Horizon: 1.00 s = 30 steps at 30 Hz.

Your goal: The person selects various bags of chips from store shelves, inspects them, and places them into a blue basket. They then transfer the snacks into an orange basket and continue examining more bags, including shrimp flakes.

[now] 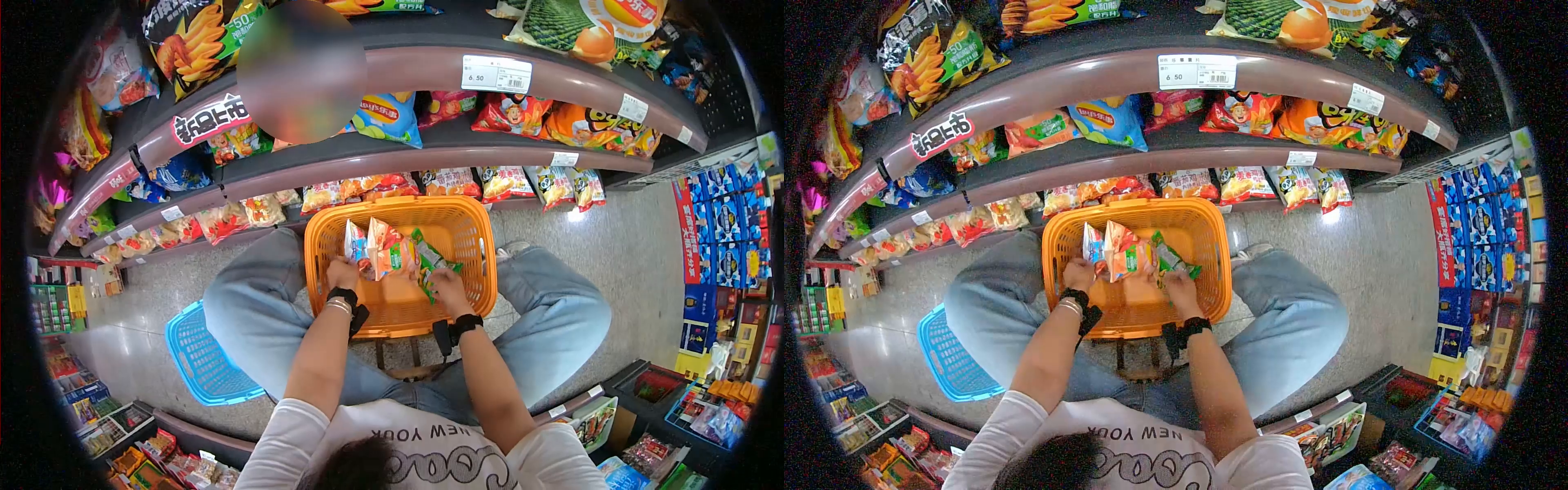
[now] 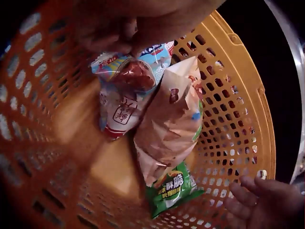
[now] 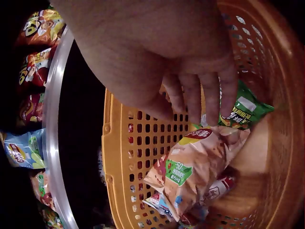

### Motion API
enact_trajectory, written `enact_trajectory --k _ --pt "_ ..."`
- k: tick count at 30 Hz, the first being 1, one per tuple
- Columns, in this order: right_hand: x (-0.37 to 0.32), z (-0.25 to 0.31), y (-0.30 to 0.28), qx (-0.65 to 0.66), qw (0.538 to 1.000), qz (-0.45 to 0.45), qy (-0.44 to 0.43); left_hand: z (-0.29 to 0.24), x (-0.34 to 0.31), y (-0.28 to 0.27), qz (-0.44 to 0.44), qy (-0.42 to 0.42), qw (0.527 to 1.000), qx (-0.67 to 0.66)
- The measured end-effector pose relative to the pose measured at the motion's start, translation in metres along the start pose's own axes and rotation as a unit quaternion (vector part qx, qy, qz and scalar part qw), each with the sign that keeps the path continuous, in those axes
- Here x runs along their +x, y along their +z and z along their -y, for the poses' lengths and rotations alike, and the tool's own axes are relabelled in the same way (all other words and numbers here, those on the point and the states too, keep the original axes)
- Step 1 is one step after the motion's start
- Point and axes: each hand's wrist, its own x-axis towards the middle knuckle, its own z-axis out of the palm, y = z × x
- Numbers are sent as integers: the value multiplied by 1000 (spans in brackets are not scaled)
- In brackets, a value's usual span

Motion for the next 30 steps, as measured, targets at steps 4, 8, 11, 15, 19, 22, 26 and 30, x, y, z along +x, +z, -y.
enact_trajectory --k 4,8,11,15,19,22,26,30 --pt "-6 11 10 -10 1000 -4 6 -18 -15 -24 -4 37 998 -46" --pt "-27 34 22 -18 1000 0 20 -6 -10 -30 0 53 995 -88" --pt "-35 40 29 -21 1000 15 6 -14 -19 -49 -32 81 989 -120" --pt "-43 40 38 -12 999 46 6 -32 -37 -82 -54 124 976 -170" --pt "-51 43 45 -15 995 93 35 -32 -45 -95 -62 165 938 -298" --pt "-60 46 55 -8 993 116 28 -39 -58 -111 24 90 899 -427" --pt "-68 57 69 49 981 182 53 -54 -90 -133 147 -22 777 -611" --pt "-76 66 78 228 938 256 47 -52 -109 -137 231 -29 770 -594"
